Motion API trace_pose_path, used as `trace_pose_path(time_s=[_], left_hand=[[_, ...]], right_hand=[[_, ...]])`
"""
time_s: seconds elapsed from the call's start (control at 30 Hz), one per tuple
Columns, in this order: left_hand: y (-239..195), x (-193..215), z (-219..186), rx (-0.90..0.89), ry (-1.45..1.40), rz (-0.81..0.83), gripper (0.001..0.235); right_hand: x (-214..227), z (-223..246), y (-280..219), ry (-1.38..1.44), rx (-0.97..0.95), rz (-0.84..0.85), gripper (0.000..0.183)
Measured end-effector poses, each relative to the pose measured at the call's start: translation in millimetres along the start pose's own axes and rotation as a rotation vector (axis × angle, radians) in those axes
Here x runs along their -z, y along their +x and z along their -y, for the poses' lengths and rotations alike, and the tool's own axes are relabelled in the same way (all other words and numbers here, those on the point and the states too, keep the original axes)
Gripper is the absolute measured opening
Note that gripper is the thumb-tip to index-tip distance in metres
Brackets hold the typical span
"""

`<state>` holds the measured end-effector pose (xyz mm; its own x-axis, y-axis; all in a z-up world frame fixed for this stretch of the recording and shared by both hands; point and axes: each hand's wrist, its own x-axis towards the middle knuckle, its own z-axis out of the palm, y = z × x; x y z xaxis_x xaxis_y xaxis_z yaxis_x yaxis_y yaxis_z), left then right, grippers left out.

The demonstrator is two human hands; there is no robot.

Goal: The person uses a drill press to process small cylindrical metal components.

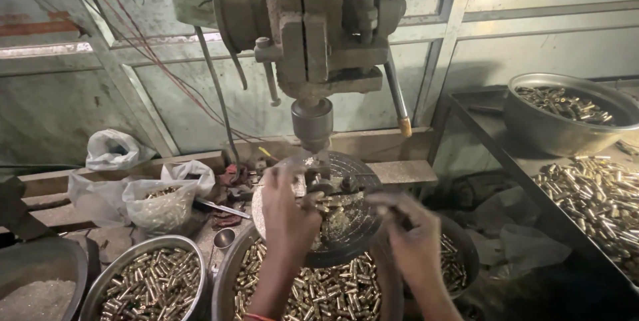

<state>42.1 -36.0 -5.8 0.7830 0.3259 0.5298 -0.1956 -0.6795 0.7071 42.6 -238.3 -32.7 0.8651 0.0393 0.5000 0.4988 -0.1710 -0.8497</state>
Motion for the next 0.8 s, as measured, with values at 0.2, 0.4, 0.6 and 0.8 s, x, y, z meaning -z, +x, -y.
trace_pose_path(time_s=[0.2, 0.4, 0.6, 0.8], left_hand=[[18.1, 22.9, 4.8, -0.015, -0.253, 0.201, 0.082], [18.3, 3.3, 28.8, 0.058, -0.636, 0.289, 0.076], [21.6, 8.9, 25.4, 0.062, -0.658, 0.307, 0.075], [-1.3, 5.6, 17.7, -0.031, -0.342, 0.169, 0.075]], right_hand=[[10.0, 68.8, 100.0, -0.527, 0.667, -0.498, 0.051], [-9.9, -7.2, 218.3, -0.305, 0.593, -0.246, 0.044], [-20.3, -57.2, 280.6, -0.338, 0.736, -0.292, 0.025], [7.0, -14.4, 186.9, -0.207, 0.539, -0.203, 0.047]])
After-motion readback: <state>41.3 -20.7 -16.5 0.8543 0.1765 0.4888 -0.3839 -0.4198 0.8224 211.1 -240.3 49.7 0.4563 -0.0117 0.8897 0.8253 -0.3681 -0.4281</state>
